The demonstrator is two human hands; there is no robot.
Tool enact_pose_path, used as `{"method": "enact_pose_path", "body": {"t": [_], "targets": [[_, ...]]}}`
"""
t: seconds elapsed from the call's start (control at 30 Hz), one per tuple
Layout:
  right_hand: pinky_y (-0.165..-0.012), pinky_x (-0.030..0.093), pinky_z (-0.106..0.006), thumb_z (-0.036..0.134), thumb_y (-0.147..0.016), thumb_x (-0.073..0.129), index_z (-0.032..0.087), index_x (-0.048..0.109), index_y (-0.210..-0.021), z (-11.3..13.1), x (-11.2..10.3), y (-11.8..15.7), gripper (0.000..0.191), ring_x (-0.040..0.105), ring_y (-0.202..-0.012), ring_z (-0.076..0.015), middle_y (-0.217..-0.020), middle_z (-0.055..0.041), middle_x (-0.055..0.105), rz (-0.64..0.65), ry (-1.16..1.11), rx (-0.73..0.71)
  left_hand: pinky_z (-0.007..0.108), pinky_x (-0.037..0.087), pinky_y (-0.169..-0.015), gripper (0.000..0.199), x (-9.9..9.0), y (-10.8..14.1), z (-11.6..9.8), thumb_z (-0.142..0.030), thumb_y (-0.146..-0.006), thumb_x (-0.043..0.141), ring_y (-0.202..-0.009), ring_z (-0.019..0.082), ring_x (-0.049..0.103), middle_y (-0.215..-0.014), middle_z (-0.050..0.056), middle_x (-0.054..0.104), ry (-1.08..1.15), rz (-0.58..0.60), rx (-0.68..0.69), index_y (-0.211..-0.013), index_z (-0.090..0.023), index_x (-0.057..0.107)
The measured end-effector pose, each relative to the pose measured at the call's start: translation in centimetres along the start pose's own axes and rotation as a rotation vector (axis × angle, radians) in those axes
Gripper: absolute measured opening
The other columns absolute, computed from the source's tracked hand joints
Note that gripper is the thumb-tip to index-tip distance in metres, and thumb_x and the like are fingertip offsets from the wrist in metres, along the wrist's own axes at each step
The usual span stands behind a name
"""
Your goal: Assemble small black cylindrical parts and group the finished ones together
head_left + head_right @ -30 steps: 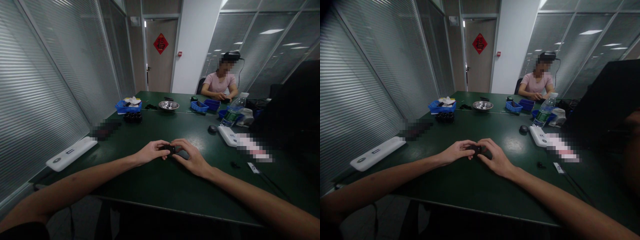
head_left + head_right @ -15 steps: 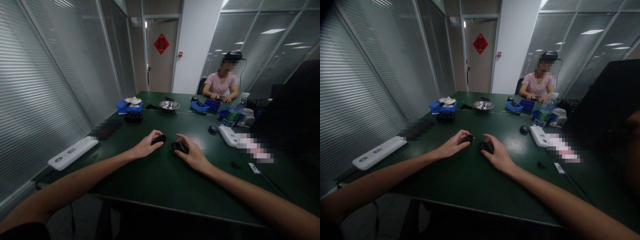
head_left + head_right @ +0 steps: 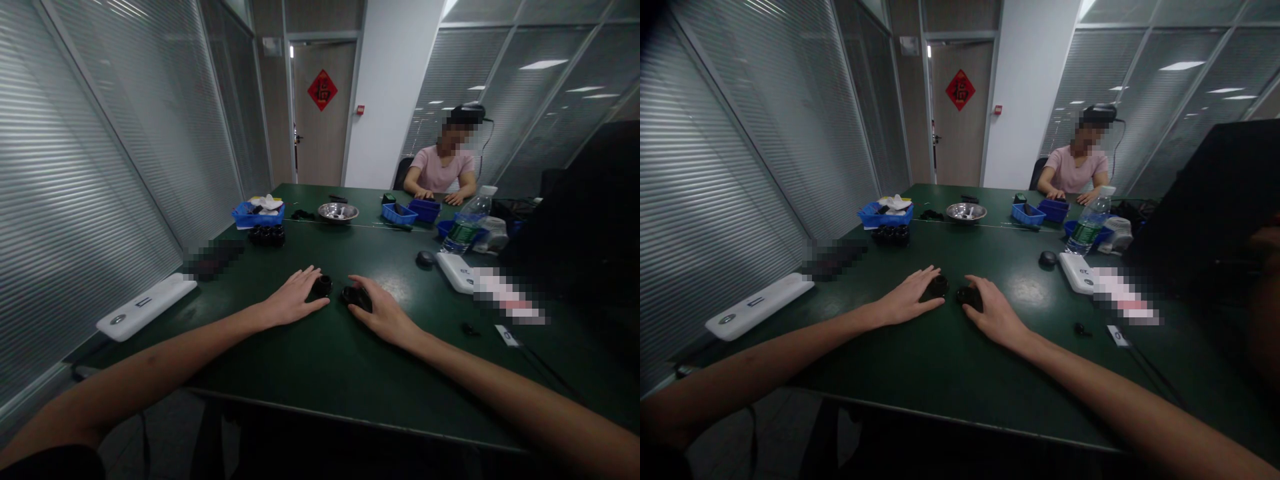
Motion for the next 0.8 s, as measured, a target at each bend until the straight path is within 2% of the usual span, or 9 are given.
{"method": "enact_pose_path", "body": {"t": [0.07, 0.17, 0.27, 0.43, 0.8], "targets": [[-0.115, 0.042, -0.054, 0.038, -0.094, 0.063, 0.017, 0.048, -0.148, 0.0, 0.2, 0.0, 0.06, 0.053, -0.135, -0.0323, -0.144, -0.0167, 0.057, 0.003, 0.087, 0.005, 0.049, 0.013, -0.128, 0.087, 0.2, 0.0, 0.1, -0.072, -0.097, 0.043, -0.158, 0.034, 0.019, -0.167, 0.02, 0.027, -0.073, 0.026, -0.007, -0.158, -0.01, 0.035], [-0.124, 0.021, -0.063, 0.052, -0.097, 0.055, 0.013, 0.045, -0.153, -0.3, 0.7, 0.2, 0.069, 0.032, -0.152, -0.039, -0.159, -0.0197, 0.043, 0.053, 0.256, 0.052, 0.048, 0.011, -0.129, 0.087, 0.4, 0.0, 0.2, -0.072, -0.098, 0.038, -0.158, 0.032, 0.019, -0.168, 0.018, 0.025, -0.119, 0.037, -0.002, -0.159, -0.011, 0.035], [-0.125, 0.01, -0.067, 0.062, -0.1, 0.042, 0.012, 0.038, -0.159, -0.6, 1.1, 0.4, 0.077, 0.016, -0.158, -0.0396, -0.167, -0.0188, 0.029, 0.134, 0.342, 0.107, 0.048, 0.009, -0.129, 0.088, 0.6, -0.1, 0.5, -0.073, -0.098, 0.037, -0.158, 0.033, 0.018, -0.169, 0.018, 0.022, -0.149, 0.04, -0.012, -0.161, -0.011, 0.032], [-0.124, 0.009, -0.068, 0.068, -0.101, 0.032, 0.011, 0.03, -0.162, -0.7, 1.2, 0.4, 0.084, 0.013, -0.158, -0.0389, -0.17, -0.0173, 0.021, 0.188, 0.377, 0.109, 0.048, 0.006, -0.128, 0.089, 0.6, -0.1, 0.5, -0.074, -0.098, 0.035, -0.159, 0.033, 0.016, -0.169, 0.017, 0.02, -0.159, 0.052, -0.005, -0.161, -0.011, 0.031], [-0.124, 0.012, -0.067, 0.069, -0.1, 0.033, 0.013, 0.033, -0.161, -1.1, 1.1, 0.4, 0.083, 0.018, -0.157, -0.0394, -0.169, -0.0182, 0.026, 0.167, 0.364, 0.092, 0.049, 0.008, -0.128, 0.088, 0.3, 0.0, 0.3, -0.074, -0.099, 0.035, -0.157, 0.033, 0.021, -0.169, 0.017, 0.024, -0.154, 0.056, 0.0, -0.16, -0.011, 0.033]]}}
Point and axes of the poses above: each hand's wrist, its own y-axis away from the middle knuckle, its own x-axis out of the palm, z = x × y, the point moved 5 cm from there along -y, towards the middle knuckle
